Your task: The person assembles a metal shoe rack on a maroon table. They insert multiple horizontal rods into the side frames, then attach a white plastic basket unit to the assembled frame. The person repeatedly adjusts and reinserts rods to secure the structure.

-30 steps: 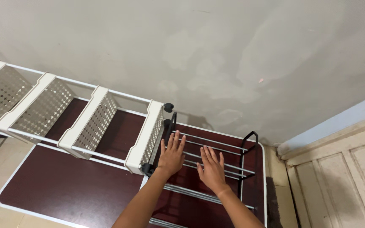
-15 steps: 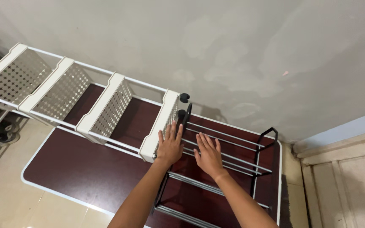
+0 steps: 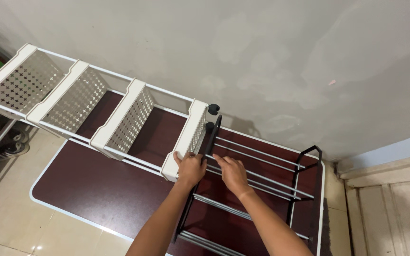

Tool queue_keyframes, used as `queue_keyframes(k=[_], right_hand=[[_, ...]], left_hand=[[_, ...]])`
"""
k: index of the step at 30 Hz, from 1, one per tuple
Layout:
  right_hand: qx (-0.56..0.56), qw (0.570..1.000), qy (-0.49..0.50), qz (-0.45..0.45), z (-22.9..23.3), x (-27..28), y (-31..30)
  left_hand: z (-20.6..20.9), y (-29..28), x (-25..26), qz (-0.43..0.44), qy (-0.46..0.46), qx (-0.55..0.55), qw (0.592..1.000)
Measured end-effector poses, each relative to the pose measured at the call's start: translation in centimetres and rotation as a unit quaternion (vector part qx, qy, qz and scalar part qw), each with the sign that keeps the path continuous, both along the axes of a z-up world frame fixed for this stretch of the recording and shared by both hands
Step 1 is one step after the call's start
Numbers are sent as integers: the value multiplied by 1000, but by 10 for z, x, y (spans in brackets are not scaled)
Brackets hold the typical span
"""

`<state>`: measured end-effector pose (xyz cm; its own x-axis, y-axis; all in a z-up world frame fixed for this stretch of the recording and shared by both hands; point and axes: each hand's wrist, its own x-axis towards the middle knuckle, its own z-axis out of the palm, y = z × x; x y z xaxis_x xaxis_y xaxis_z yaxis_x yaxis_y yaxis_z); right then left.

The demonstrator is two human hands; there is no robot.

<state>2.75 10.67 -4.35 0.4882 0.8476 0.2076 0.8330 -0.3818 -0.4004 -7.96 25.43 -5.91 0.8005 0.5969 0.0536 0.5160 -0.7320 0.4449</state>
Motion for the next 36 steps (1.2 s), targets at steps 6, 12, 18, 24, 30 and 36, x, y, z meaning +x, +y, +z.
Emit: queue_keyframes(k=[6,12,18,24,30,36], right_hand=[[-12,1000,5,-5,-2,0,-3],[-47,999,14,-10,-5,-4,-1],[-16,1000,3,-2,-9,-2,-2],[-4,1000,-23,18,-11,-1,-3],[21,999,-24,10,-13,-2,-3],[25,1000,-7,7,-6,-5,2]], left_hand=[[-16,-2,2,18,-47,-4,999],[-14,1,0,11,-34,-28,999],[-10,1,-1,3,-55,-20,998],[-8,1,-1,9,-54,-33,998],[-13,2,-4,-16,-47,-18,999],[-16,2,-6,-28,-45,-2,999]])
